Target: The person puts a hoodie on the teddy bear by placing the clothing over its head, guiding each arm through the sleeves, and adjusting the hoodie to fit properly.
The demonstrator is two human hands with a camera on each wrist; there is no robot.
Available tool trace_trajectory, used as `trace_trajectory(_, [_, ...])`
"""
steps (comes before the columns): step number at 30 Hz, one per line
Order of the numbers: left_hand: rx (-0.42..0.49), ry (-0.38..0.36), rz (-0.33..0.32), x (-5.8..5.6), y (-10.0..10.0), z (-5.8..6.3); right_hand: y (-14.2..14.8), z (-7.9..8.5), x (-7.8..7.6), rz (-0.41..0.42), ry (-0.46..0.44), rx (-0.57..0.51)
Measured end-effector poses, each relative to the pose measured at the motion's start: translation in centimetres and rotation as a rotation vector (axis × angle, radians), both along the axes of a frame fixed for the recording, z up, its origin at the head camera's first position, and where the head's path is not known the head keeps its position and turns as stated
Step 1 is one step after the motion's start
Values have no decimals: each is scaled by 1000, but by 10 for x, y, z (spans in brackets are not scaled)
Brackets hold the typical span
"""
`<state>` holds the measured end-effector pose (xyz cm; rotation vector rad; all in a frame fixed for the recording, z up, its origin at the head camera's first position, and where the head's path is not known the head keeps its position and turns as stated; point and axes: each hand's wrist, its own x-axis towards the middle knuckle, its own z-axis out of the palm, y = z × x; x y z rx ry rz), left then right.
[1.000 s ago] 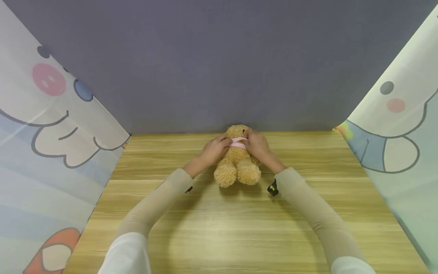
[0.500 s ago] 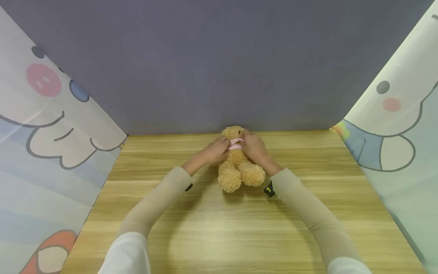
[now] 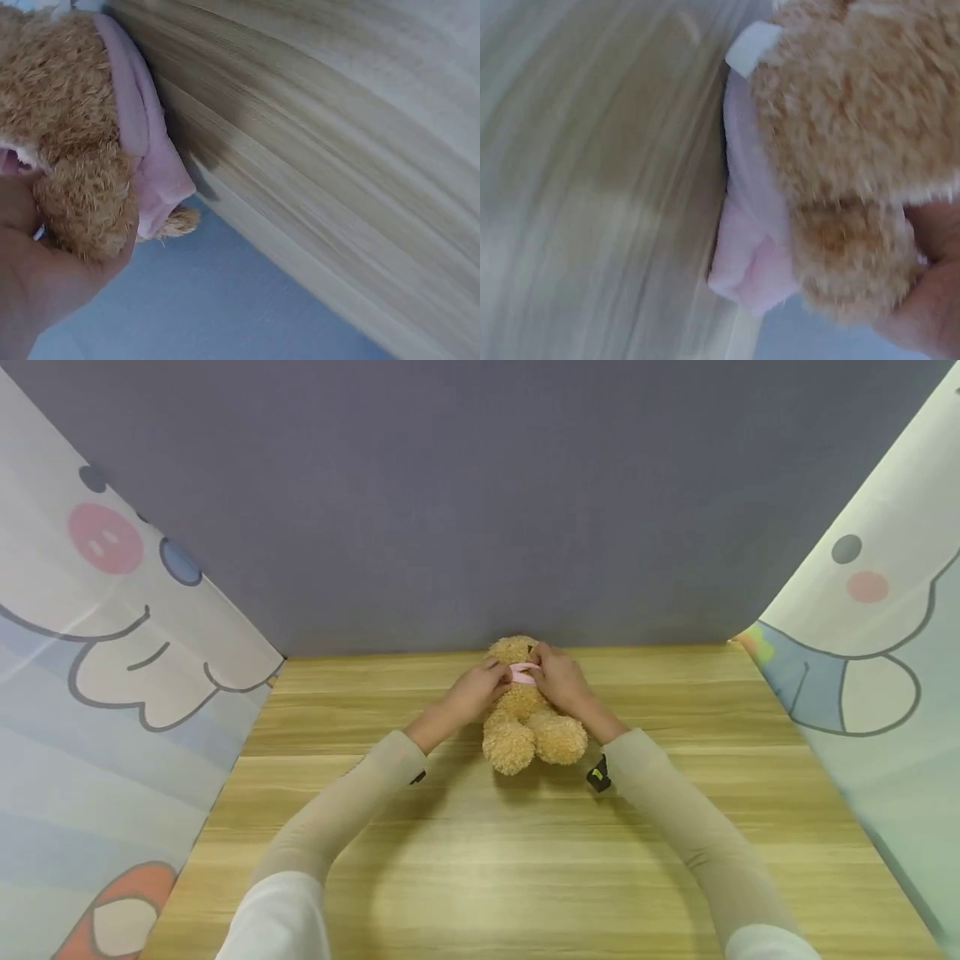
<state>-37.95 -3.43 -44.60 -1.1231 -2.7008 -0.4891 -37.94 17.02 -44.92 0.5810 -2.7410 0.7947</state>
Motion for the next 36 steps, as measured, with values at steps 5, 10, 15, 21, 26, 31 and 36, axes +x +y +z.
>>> trace_trajectory(5, [-104,83,70,-5,5,-2,11,3,2,155,-43,-45])
trace_trajectory(10, [-41,-41,125,-12,4,5,7,5,7,183,23,55])
trace_trajectory(15, [134,-344,93,-20,2,13,0,9,7,100,-18,95])
trace_trajectory(21, [345,-668,63,-27,-7,10,-4,15,5,108,-162,47])
trace_trajectory(26, [384,-794,3,-26,-13,11,0,19,4,154,-334,-56])
trace_trajectory(31, [338,-750,-55,-25,-11,9,6,18,2,193,-470,-154])
trace_trajectory(36, [295,-611,-82,-25,-10,5,11,19,2,203,-556,-281])
